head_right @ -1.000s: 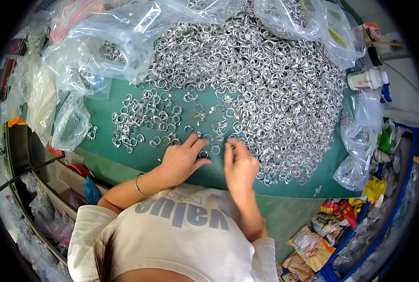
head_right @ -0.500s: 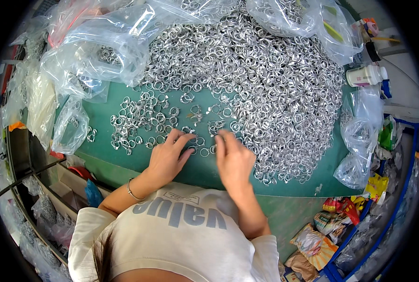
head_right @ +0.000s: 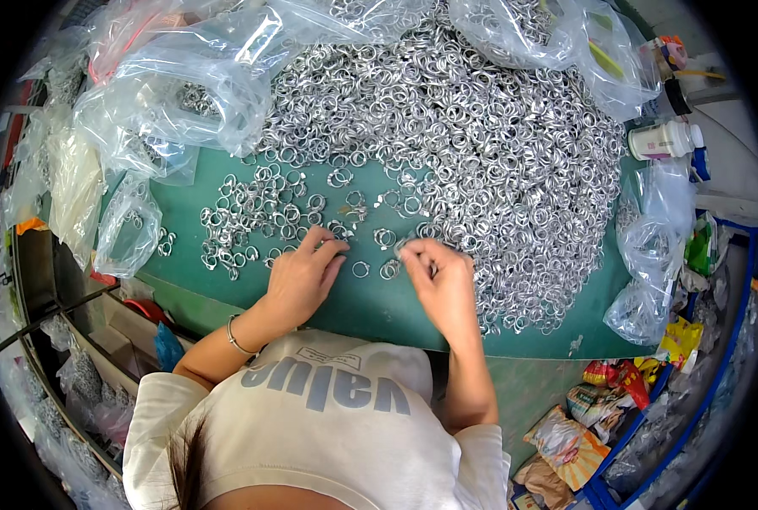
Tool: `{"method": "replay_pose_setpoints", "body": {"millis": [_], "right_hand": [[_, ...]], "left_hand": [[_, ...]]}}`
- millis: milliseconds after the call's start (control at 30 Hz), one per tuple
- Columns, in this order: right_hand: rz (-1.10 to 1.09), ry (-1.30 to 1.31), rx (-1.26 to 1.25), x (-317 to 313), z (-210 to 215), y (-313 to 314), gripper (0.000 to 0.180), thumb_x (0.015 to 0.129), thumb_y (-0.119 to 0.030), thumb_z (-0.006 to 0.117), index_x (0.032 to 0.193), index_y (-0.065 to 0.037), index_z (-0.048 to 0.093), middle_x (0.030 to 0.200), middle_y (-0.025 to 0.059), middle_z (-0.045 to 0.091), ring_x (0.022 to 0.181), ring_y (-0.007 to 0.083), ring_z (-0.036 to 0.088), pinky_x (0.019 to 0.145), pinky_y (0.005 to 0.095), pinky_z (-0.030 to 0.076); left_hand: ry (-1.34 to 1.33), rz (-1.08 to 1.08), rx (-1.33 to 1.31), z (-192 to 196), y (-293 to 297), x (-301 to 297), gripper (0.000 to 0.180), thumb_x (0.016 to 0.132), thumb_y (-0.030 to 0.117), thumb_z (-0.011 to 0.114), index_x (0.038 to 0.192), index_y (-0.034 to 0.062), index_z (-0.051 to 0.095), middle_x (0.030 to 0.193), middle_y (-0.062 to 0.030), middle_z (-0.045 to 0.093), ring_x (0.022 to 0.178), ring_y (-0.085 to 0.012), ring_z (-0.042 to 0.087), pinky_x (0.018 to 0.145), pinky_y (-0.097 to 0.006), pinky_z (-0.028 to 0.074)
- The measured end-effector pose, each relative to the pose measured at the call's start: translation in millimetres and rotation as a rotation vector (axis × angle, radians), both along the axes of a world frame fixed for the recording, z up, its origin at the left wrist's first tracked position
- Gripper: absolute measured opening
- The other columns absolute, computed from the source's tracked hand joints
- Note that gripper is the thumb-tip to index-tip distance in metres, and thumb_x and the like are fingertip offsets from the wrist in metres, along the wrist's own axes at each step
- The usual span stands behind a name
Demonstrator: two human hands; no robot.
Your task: The person sorts through a large pile of small metal rings on a green table by hand, picking up several at a time and placing them into a plastic bag on a shelf.
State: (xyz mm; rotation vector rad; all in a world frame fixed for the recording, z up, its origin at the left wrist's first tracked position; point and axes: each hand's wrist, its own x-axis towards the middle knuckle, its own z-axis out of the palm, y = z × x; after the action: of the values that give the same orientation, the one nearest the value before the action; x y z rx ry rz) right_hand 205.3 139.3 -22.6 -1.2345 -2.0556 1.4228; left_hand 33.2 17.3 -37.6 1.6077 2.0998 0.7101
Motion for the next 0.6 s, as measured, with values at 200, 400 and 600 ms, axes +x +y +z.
{"method": "replay_pose_setpoints", "body": {"millis": [200,400,600], "right_hand": [[0.223,-0.169,0.079,-3,5,0,0.01,0.078,-0.008,0.07,0.085,-0.003,0.066,0.054,0.0061,0.053,0.046,0.0157,0.045,0.046,0.0299,0.036],[-0.021,-0.34,0.682,-26,-4,16,0.015,0.082,-0.011,0.064,0.097,-0.01,0.065,0.072,0.0107,0.062,0.055,0.0294,0.061,0.049,0.0396,0.046],[0.025,-0.136,0.44,-21,-7,13,0.008,0.086,-0.012,0.06,0.082,-0.005,0.059,0.072,0.007,0.058,0.054,0.0242,0.058,0.046,0.0358,0.043]], "left_hand": [[-0.022,0.0,0.045,-3,18,9,0.026,0.083,0.009,0.062,0.108,0.0113,0.059,0.101,-0.006,0.055,0.059,-0.0279,0.061,0.05,-0.039,0.05],[0.069,-0.175,-0.064,-1,38,16,0.029,0.078,0.007,0.064,0.107,0.0089,0.062,0.106,-0.0066,0.055,0.06,-0.027,0.062,0.052,-0.038,0.051],[0.118,-0.242,-0.053,-2,16,-5,0.018,0.078,0.006,0.064,0.096,0.0058,0.064,0.103,-0.0043,0.058,0.06,-0.027,0.062,0.052,-0.037,0.051]]}}
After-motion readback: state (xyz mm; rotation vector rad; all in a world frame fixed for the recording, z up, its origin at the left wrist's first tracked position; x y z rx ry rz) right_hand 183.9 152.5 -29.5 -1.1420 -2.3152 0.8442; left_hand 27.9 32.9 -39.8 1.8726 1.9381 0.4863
